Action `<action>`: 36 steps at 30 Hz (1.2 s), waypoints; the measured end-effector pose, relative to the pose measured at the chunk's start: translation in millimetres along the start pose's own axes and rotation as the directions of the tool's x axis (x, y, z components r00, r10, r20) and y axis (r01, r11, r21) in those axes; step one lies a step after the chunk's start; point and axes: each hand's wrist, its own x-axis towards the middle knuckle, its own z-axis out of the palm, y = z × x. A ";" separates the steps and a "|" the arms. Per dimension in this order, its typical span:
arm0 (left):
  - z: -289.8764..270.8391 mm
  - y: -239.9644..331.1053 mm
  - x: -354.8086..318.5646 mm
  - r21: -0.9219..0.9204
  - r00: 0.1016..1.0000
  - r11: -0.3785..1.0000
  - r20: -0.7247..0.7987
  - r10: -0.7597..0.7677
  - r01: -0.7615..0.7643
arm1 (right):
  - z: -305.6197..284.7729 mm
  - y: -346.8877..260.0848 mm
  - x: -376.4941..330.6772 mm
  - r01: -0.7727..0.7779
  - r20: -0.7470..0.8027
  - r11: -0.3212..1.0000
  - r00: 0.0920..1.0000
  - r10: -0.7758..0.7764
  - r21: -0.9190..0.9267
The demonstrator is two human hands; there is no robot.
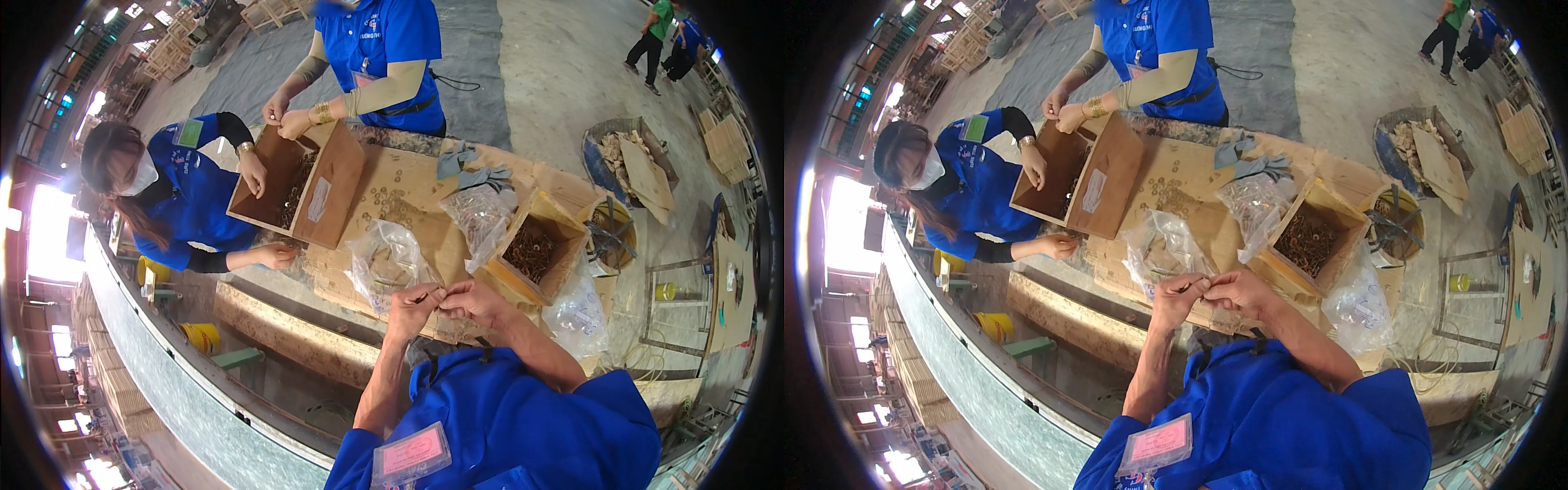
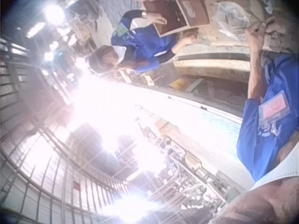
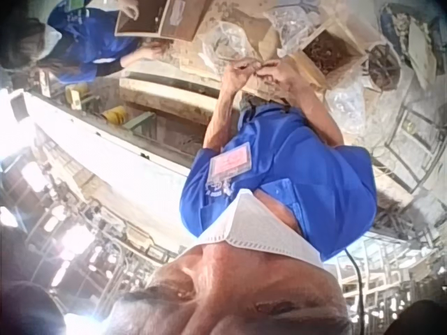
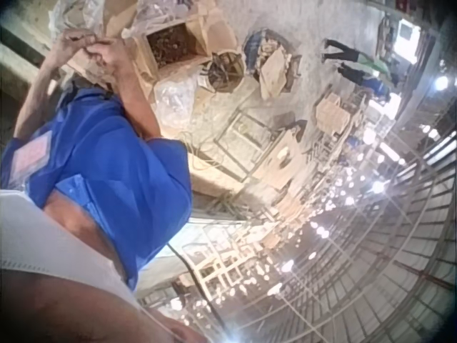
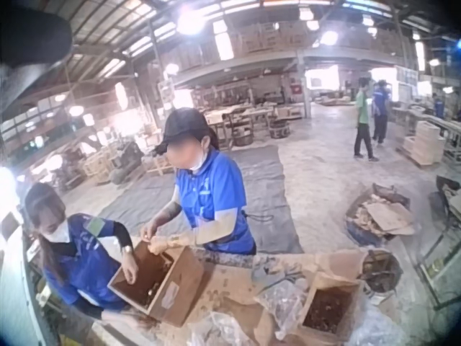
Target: The person sorts small metal fasteners by hand, picking them from a plastic bag and placing them into a wooden box. Two coworkers also sort fasteners at the same table. The person occasionally transfers sorted items between containers.
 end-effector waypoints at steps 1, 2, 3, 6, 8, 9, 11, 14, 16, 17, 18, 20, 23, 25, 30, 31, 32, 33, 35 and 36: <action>-0.7 -6.9 -0.7 -0.069 0.999 0.997 -0.026 0.033 -0.035 | 0.4 -0.9 1.1 -0.007 0.002 1.000 1.000 0.007 -0.018; -7.5 -14.6 -1.9 -0.235 0.998 0.972 -0.067 0.006 -0.022 | 3.1 -1.9 0.7 0.022 0.006 0.996 1.000 -0.023 0.083; -19.2 -21.8 -3.3 -0.394 0.994 0.919 -0.103 -0.028 -0.015 | 6.2 -2.6 0.7 0.051 0.005 0.982 0.999 -0.053 0.184; -35.8 -26.2 9.3 -0.762 0.985 0.635 -0.172 -0.013 -0.125 | 4.2 0.6 -0.3 0.111 -0.013 0.929 0.993 -0.114 0.353; -46.4 -29.8 19.6 -0.853 0.980 0.497 -0.199 -0.030 -0.158 | 3.2 0.0 -0.7 0.112 -0.014 0.926 0.993 -0.115 0.360; -48.1 -32.7 26.4 -0.815 0.969 0.563 -0.229 -0.093 -0.138 | 0.8 0.6 -4.3 0.105 -0.023 0.934 0.994 -0.103 0.340; -58.2 -51.4 37.4 -0.724 0.927 0.683 -0.315 -0.205 -0.095 | 0.1 -1.1 -7.7 0.077 -0.015 0.948 0.997 -0.076 0.308; -78.3 -82.9 53.3 -0.263 0.889 0.903 -0.224 -0.400 0.340 | -2.4 -2.5 -11.0 0.049 -0.005 0.952 0.999 -0.050 0.303; -70.8 -113.2 66.1 0.341 0.909 0.891 -0.384 -0.160 0.300 | 2.3 -6.3 -6.1 0.032 0.017 0.951 0.999 -0.039 0.307; -61.4 -114.2 73.5 0.613 0.929 0.731 -0.362 -0.076 0.299 | 0.3 -6.2 -7.6 0.041 -0.005 0.954 0.999 -0.042 0.298; -52.2 -114.8 79.0 0.822 0.948 0.497 -0.319 0.000 0.277 | -1.0 -6.1 -8.8 0.048 -0.022 0.957 0.999 -0.044 0.286; -35.9 -113.0 87.1 0.872 0.960 0.403 -0.266 -0.083 0.277 | -4.5 -5.0 -11.3 0.071 -0.044 0.956 0.997 -0.061 0.286; -30.5 -112.8 83.1 0.934 0.975 0.284 -0.195 -0.111 0.219 | -4.6 -0.5 -16.0 0.088 -0.048 0.948 0.996 -0.077 0.306; -35.7 -111.4 82.9 0.923 0.978 0.323 -0.186 -0.100 0.208 | -5.8 1.7 -15.9 0.098 -0.050 0.942 0.995 -0.087 0.322; -52.7 -104.4 79.1 0.920 0.978 0.350 -0.126 -0.167 0.178 | -6.0 9.5 -18.2 0.086 0.003 0.932 0.996 -0.093 0.352; -52.0 -101.0 76.8 0.915 0.970 0.350 -0.136 -0.199 0.201 | -6.1 9.6 -18.8 0.078 -0.005 0.926 0.997 -0.082 0.370; -51.9 -97.2 76.1 0.910 0.962 0.350 -0.147 -0.231 0.223 | -5.9 10.1 -19.4 0.083 -0.019 0.921 0.996 -0.083 0.381; -53.9 -92.8 76.0 0.902 0.961 0.354 -0.184 -0.207 0.249 | -5.5 10.8 -20.0 0.089 -0.032 0.916 0.996 -0.083 0.391; -64.6 -90.5 69.7 0.879 0.950 0.363 -0.267 -0.161 0.309 | -2.8 13.4 -20.6 0.090 -0.036 0.911 0.996 -0.082 0.403; -67.5 -89.9 69.1 0.879 0.948 0.356 -0.276 -0.158 0.316 | -1.9 13.7 -19.8 0.089 -0.030 0.910 0.996 -0.084 0.404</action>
